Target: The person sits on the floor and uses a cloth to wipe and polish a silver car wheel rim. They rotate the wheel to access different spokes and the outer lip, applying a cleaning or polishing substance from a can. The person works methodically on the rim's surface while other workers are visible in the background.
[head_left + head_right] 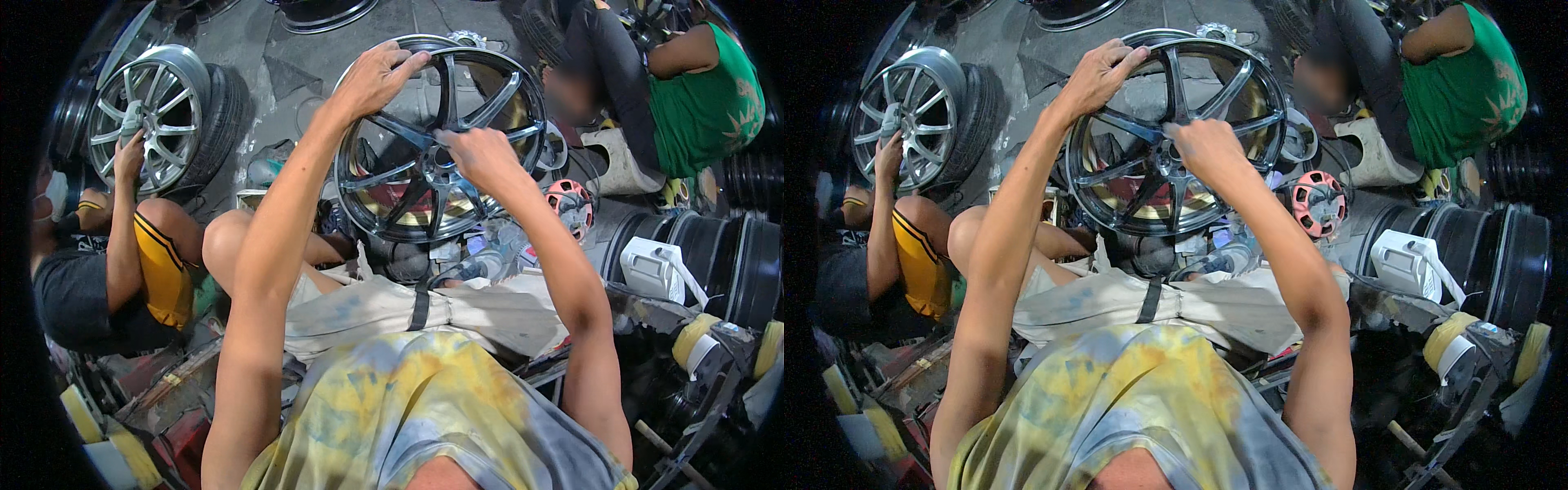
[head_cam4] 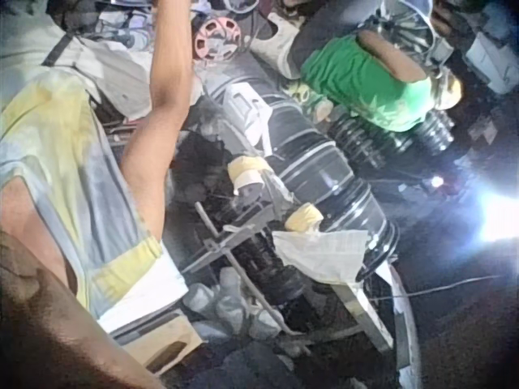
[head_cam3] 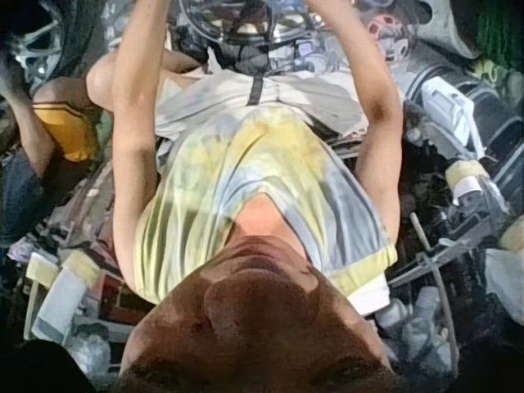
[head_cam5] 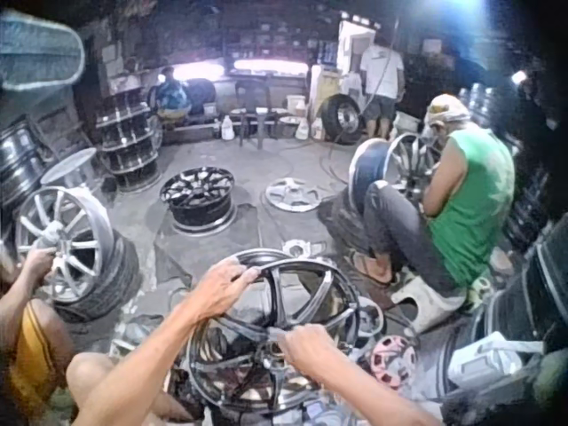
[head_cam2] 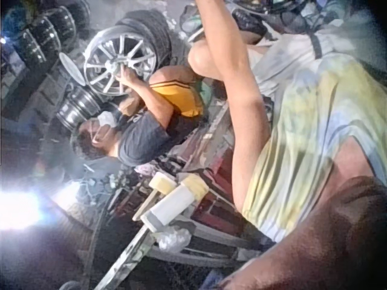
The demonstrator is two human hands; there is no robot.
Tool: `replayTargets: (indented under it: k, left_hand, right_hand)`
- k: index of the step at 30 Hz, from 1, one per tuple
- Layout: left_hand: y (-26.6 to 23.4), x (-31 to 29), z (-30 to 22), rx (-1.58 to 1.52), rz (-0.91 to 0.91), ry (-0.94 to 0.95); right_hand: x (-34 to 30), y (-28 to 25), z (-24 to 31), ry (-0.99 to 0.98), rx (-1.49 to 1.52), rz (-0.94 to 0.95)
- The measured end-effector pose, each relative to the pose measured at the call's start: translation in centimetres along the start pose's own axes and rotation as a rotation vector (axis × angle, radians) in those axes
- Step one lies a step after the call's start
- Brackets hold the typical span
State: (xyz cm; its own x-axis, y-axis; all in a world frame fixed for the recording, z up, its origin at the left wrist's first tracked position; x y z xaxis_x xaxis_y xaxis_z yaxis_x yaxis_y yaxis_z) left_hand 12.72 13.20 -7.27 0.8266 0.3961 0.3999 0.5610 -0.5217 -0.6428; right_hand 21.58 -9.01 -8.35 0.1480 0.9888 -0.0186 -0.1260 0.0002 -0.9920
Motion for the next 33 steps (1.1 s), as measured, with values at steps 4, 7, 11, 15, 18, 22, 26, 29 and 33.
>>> replayTargets:
  k: [4, 7, 11, 15, 18, 22, 26, 29, 33]
  left_hand:
    - [-0.3, 0.2, -0.7, -0.051, 0.031, -0.073]
    - [0.0, 0.0, -0.3, -0.158, 0.035, -0.123]
    - [0.1, -0.1, 0.0, -0.226, 0.033, -0.19]
    - [-1.3, -0.8, 0.8, -0.254, 0.059, -0.282]
    - [-1.9, -0.9, 1.0, -0.237, 0.038, -0.274]
    - [-1.2, -0.7, 1.2, -0.327, 0.034, -0.293]
    - [-1.3, -0.8, 1.4, -0.286, 0.02, -0.266]
    - [-1.4, -1.1, 1.5, -0.271, -0.021, -0.237]
    - [-1.1, -0.6, 1.5, -0.315, 0.002, -0.274]
  right_hand:
    - [-1.7, 0.7, -0.6, 0.024, 0.266, -0.166]
    - [-1.2, 3.8, 0.0, 0.061, 0.411, -0.353]
    - [1.1, 4.8, 3.3, 0.105, 0.613, -0.586]
    - [4.7, 2.1, 6.4, -0.036, 0.558, -0.58]
    - [2.1, 4.0, 4.4, 0.038, 0.583, -0.542]
    - [3.1, 3.4, 3.7, -0.01, 0.581, -0.532]
    - [5.7, 2.1, 5.1, -0.103, 0.562, -0.552]
    - [1.4, 5.7, 2.0, 0.06, 0.533, -0.518]
    - [2.9, 5.2, 5.1, 0.0, 0.38, -0.763]
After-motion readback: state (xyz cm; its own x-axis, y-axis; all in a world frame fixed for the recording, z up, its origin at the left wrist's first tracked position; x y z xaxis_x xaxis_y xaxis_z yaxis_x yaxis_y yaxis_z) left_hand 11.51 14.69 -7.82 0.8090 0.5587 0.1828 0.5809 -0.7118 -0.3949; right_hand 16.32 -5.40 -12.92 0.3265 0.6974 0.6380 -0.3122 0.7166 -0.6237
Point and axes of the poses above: each hand's wrist, its own x-axis towards the middle knuckle, its own y-axis out of the palm, z = x × y, the point moved 2 cm from there along x, towards the middle knuckle, and after that the axes turned 2 degrees about -x, right-handed, at the moved point
